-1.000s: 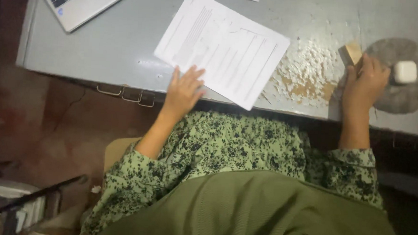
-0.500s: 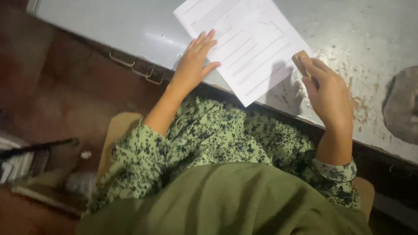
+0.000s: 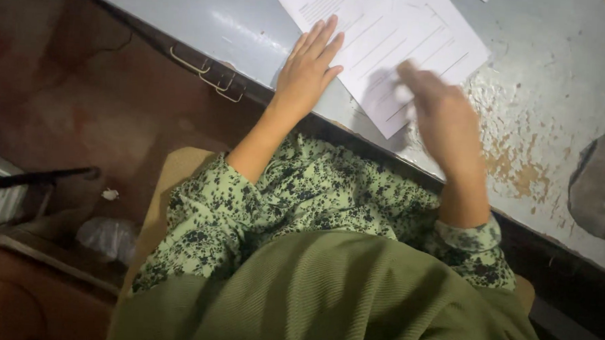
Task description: The person sits at a desk and uses a wooden eraser to rub out text on several sheets of paper. They handle the papers by picking them up, flipping them over, and placing them back on the desk while erasing specific sections.
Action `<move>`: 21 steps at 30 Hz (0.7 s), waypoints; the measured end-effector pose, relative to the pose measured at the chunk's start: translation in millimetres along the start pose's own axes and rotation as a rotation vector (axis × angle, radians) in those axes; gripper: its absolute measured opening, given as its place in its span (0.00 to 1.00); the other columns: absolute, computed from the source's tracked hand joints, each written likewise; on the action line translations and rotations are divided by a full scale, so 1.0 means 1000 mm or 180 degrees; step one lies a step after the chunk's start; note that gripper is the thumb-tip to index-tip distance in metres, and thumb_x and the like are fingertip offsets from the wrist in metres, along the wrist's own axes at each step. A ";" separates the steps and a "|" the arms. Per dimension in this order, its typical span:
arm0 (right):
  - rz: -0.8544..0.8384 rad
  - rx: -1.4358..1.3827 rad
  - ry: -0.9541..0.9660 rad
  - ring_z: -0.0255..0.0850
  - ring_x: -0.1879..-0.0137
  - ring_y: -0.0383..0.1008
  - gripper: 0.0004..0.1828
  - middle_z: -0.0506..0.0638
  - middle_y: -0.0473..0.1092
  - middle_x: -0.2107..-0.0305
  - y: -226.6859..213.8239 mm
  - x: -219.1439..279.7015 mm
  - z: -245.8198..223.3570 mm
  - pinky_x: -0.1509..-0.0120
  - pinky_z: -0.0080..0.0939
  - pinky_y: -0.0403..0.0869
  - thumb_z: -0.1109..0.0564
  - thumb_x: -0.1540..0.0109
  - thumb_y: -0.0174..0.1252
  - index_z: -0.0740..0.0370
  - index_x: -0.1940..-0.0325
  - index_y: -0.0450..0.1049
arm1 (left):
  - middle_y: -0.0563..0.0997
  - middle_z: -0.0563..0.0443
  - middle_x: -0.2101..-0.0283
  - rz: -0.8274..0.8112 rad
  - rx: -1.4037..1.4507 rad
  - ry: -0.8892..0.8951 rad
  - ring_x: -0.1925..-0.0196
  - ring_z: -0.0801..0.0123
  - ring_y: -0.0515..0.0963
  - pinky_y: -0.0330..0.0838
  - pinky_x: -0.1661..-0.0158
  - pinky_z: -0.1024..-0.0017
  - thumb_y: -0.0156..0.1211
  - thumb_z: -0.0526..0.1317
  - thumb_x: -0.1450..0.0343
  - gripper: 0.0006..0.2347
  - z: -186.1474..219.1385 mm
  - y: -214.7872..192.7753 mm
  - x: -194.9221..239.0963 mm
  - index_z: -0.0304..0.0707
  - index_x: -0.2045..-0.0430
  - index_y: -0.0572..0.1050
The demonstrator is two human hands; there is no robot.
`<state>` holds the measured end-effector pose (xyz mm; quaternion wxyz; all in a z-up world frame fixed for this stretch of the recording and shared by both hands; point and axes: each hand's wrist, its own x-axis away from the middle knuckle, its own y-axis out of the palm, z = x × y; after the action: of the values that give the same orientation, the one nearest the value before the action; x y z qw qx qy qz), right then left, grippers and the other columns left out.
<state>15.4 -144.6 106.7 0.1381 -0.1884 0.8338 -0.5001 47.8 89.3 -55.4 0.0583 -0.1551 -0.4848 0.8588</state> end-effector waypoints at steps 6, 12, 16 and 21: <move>0.1172 -0.1169 0.4504 0.21 0.66 0.63 0.22 0.31 0.68 0.68 -0.032 -0.002 0.039 0.60 0.19 0.70 0.30 0.31 0.48 0.43 0.54 0.76 | 0.67 0.47 0.31 0.0440 0.0356 0.0442 0.27 0.42 0.57 0.51 0.29 0.35 0.63 0.30 0.25 0.12 0.028 -0.027 0.007 0.38 0.48 0.80; 0.1876 0.1423 0.2103 0.80 0.50 0.67 0.21 0.80 0.64 0.48 0.022 0.100 0.248 0.52 0.66 0.71 0.65 0.27 0.53 0.68 0.28 0.68 | 0.59 0.47 0.26 -0.0347 0.0230 0.1102 0.24 0.55 0.58 0.47 0.26 0.49 0.70 0.42 0.28 0.24 0.070 0.014 0.042 0.41 0.37 0.71; 0.2072 0.0822 0.1812 0.55 0.50 0.70 0.15 0.69 0.64 0.52 0.021 0.075 0.219 0.44 0.56 0.75 0.76 0.37 0.48 0.73 0.48 0.73 | 0.58 0.46 0.26 -0.0341 0.0349 0.1185 0.23 0.52 0.56 0.48 0.26 0.45 0.69 0.43 0.27 0.24 0.069 0.005 0.053 0.39 0.37 0.72; 0.0172 -0.0008 0.0955 0.47 0.54 0.60 0.10 0.56 0.62 0.55 0.008 0.023 0.056 0.49 0.45 0.69 0.70 0.30 0.35 0.67 0.54 0.63 | 0.79 0.37 0.43 0.0373 0.1842 0.0172 0.37 0.48 0.76 0.65 0.29 0.52 0.64 0.30 0.27 0.02 0.071 -0.022 0.076 0.34 0.69 0.81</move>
<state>17.1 -195.6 73.1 0.0251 -0.0892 0.8505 -0.5178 -48.0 62.6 -18.3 0.0633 -0.1826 -0.2083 0.9588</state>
